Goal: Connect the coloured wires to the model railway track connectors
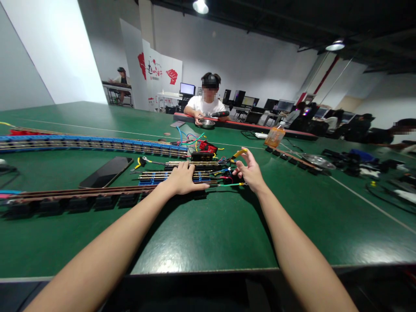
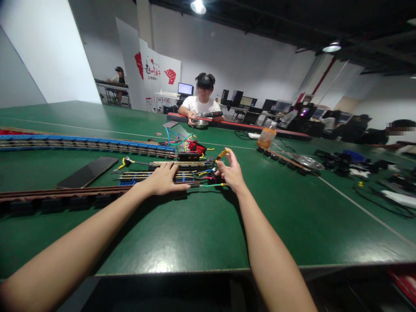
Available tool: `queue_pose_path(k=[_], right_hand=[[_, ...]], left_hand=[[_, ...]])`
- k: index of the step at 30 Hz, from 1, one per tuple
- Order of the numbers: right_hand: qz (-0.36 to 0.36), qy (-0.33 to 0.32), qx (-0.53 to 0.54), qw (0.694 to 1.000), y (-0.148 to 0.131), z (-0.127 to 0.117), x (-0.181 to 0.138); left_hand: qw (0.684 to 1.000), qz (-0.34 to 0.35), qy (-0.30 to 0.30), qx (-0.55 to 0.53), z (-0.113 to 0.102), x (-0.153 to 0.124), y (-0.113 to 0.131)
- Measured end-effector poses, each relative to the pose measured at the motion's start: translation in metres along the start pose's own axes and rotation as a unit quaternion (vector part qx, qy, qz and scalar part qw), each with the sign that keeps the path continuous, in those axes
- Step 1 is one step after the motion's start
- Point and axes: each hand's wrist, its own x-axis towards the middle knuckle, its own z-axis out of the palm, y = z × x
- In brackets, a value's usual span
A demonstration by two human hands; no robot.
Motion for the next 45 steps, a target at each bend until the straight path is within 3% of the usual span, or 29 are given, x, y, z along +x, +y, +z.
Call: queue_pose_path(k=[12,19,27,30,34,39,42,45], right_hand=[[-0.023,0.044,-0.031,0.998,0.008,0.002,0.003],[-0.111,0.067,-0.203,0.971,0.011,-0.002,-0.003],[-0.155,-0.021,-0.284,0.946,0.006,0.004,-0.011],[-0.158,0.001,-0.254,0.954,0.006,0.002,-0.007],[-0.113,0.086,-0.139,0.980,0.004,-0.009,0.002],[-0.157,0.158,-0.118,0.968,-0.017,-0.006,-0.003],[-0.168,0.149,-0.060,0.973,-0.036,0.017,-0.016],[-0.137,0.062,-0.005,0.989,-0.050,0.052,-0.030]], left_hand=[[1.000,0.000,0.002,-0.002,0.001,0.000,0.000],[1.000,-0.002,0.000,0.001,0.001,0.001,0.000],[1.000,-0.006,0.003,-0.002,0.003,0.002,0.000],[1.000,-0.009,0.002,-0.005,0.003,0.002,0.000],[1.000,-0.004,-0.008,-0.014,0.000,0.000,0.001],[1.000,-0.003,-0.011,-0.011,0.000,0.001,-0.001],[1.000,0.000,0.000,-0.012,0.003,0.003,-0.002],[1.000,0.002,0.010,-0.010,0.003,0.003,-0.001]])
